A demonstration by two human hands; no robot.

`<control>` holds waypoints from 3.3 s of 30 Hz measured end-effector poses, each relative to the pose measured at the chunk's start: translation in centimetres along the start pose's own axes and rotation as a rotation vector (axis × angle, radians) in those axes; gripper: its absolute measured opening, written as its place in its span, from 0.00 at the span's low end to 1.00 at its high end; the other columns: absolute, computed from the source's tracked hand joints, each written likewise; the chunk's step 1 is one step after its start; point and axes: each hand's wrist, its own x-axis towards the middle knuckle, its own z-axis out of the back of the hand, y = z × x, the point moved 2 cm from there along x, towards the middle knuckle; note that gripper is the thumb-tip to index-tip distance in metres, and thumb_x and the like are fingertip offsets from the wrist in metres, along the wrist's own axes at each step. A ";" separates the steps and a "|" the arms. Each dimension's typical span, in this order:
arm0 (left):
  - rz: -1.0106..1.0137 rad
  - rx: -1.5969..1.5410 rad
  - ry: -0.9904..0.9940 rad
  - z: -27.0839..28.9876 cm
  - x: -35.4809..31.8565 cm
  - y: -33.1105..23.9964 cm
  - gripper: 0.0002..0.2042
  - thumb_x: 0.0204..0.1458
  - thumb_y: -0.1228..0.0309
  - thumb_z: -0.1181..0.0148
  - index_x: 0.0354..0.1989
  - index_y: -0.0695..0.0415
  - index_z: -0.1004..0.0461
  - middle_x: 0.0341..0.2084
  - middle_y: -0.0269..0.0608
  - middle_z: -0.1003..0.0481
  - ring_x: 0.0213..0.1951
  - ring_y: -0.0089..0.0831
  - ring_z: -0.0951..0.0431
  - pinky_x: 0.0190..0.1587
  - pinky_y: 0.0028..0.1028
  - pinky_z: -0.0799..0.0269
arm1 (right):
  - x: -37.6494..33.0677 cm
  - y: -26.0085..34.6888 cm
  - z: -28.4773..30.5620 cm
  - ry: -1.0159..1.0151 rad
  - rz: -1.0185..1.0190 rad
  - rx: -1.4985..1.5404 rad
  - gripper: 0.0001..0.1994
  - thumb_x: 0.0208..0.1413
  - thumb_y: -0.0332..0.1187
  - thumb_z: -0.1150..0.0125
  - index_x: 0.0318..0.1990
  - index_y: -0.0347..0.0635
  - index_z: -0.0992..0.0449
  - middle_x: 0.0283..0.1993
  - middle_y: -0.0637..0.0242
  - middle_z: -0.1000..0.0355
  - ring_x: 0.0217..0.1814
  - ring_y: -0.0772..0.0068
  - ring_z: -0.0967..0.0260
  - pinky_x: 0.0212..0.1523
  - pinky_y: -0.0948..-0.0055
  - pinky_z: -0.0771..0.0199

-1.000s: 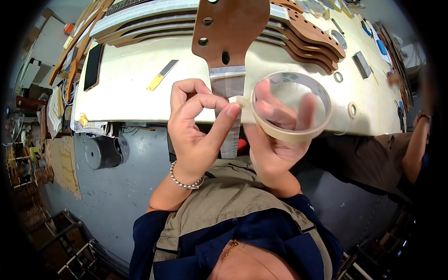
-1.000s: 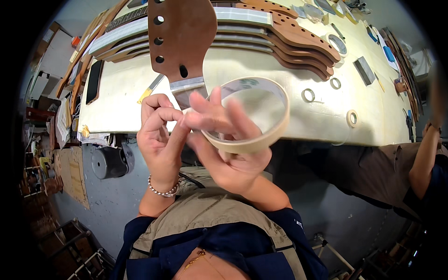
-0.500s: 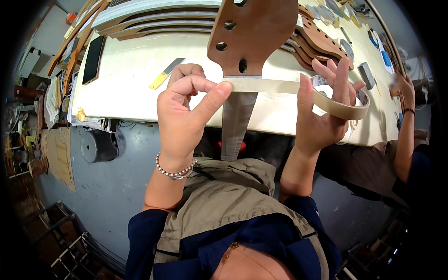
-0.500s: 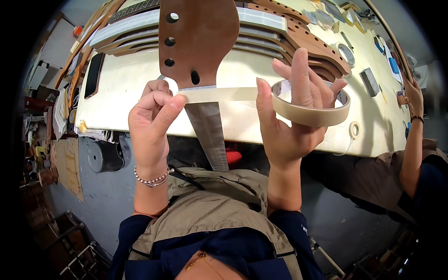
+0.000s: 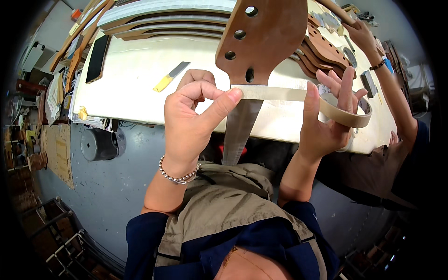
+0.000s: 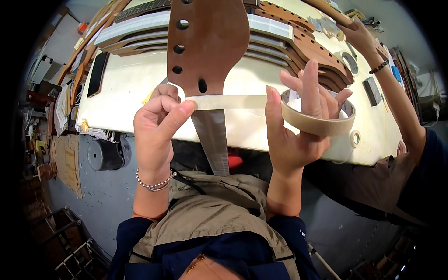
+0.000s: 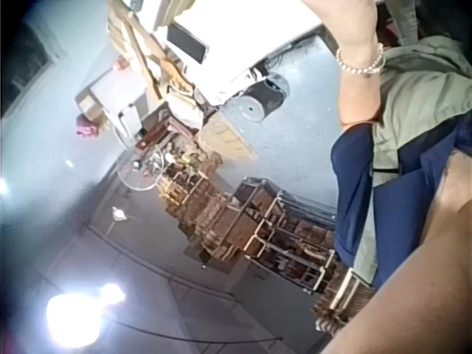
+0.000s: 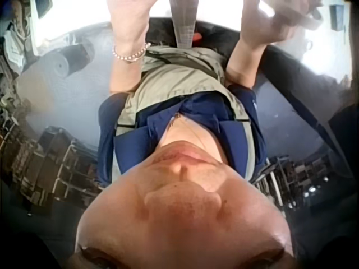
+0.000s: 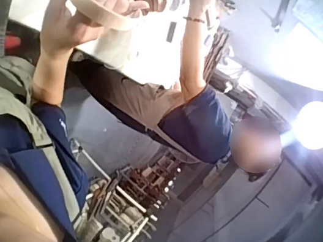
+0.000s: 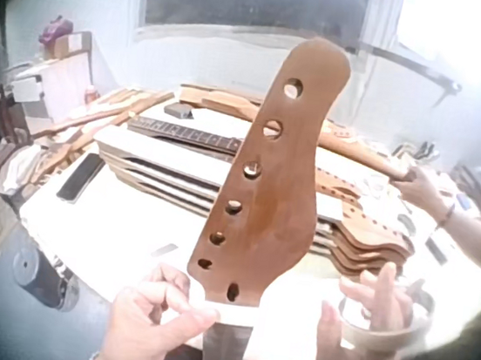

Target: The person applies masking tape to the edges of guitar necks. They pick up a guitar neck, unroll tape, and press it along the sides of the fretboard. The person repeats this process for multiple necks, placing the finished ones on a drying rack.

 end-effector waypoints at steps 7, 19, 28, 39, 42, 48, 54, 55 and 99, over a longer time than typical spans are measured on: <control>0.057 -0.040 -0.002 -0.2 0.1 0.1 0.11 0.42 0.74 0.34 0.15 0.61 0.30 0.23 0.31 0.37 0.29 0.20 0.40 0.34 0.20 0.44 | 0.0 0.0 0.0 0.003 0.001 0.003 0.28 0.42 0.26 0.33 0.54 0.34 0.32 0.30 0.70 0.23 0.41 0.72 0.32 0.66 0.56 0.58; 0.111 -0.177 -0.018 -0.5 0.4 0.6 0.12 0.41 0.73 0.34 0.28 0.57 0.34 0.30 0.33 0.37 0.32 0.19 0.38 0.36 0.20 0.40 | -0.8 -0.9 -0.7 0.047 -0.067 0.090 0.29 0.40 0.25 0.33 0.55 0.38 0.31 0.32 0.74 0.24 0.39 0.74 0.32 0.66 0.55 0.58; -0.468 0.531 -0.063 -3.0 1.3 -0.9 0.24 0.43 0.66 0.34 0.46 0.66 0.34 0.40 0.45 0.34 0.39 0.34 0.33 0.43 0.28 0.36 | -1.8 -1.0 -2.0 0.108 -0.098 0.111 0.29 0.40 0.22 0.34 0.55 0.42 0.31 0.31 0.72 0.25 0.37 0.71 0.31 0.62 0.53 0.50; -0.095 1.187 0.019 9.6 6.4 4.9 0.11 0.46 0.65 0.38 0.32 0.61 0.24 0.33 0.46 0.26 0.32 0.36 0.26 0.36 0.27 0.30 | -1.8 -0.9 -1.8 0.086 -0.151 0.167 0.27 0.41 0.21 0.35 0.54 0.41 0.30 0.30 0.73 0.24 0.36 0.74 0.31 0.62 0.56 0.47; -0.056 1.257 0.101 9.9 7.1 5.9 0.11 0.40 0.65 0.34 0.27 0.60 0.23 0.27 0.43 0.24 0.29 0.37 0.25 0.33 0.29 0.30 | -1.9 -0.9 -1.8 0.072 -0.124 0.153 0.27 0.41 0.22 0.35 0.54 0.41 0.30 0.30 0.74 0.24 0.33 0.75 0.32 0.61 0.57 0.46; 0.078 0.495 -0.051 8.1 4.0 0.9 0.13 0.41 0.77 0.34 0.37 0.62 0.26 0.18 0.35 0.27 0.23 0.22 0.27 0.27 0.19 0.33 | -2.0 -1.3 -1.4 0.062 -0.098 0.154 0.25 0.42 0.23 0.35 0.53 0.44 0.28 0.28 0.76 0.25 0.30 0.76 0.34 0.59 0.60 0.44; 0.009 0.127 0.040 1.1 -1.6 -3.1 0.06 0.48 0.78 0.39 0.32 0.67 0.29 0.21 0.35 0.26 0.25 0.17 0.28 0.29 0.15 0.33 | -2.3 -1.4 -1.9 0.045 -0.142 0.234 0.24 0.43 0.25 0.36 0.52 0.45 0.27 0.28 0.77 0.25 0.31 0.75 0.32 0.60 0.60 0.44; 0.035 0.108 0.092 0.1 -1.8 -3.3 0.06 0.49 0.77 0.40 0.31 0.67 0.28 0.22 0.36 0.26 0.25 0.16 0.28 0.28 0.15 0.34 | -2.3 -1.4 -1.9 0.041 -0.139 0.223 0.23 0.43 0.25 0.36 0.51 0.46 0.27 0.28 0.77 0.25 0.31 0.75 0.31 0.59 0.60 0.44; -0.277 0.850 -0.026 8.6 5.3 3.7 0.12 0.53 0.67 0.42 0.31 0.66 0.22 0.30 0.36 0.24 0.33 0.22 0.28 0.38 0.23 0.33 | 0.9 -27.1 11.9 0.357 -0.148 -0.916 0.14 0.51 0.38 0.40 0.44 0.48 0.24 0.40 0.61 0.26 0.44 0.59 0.29 0.44 0.68 0.32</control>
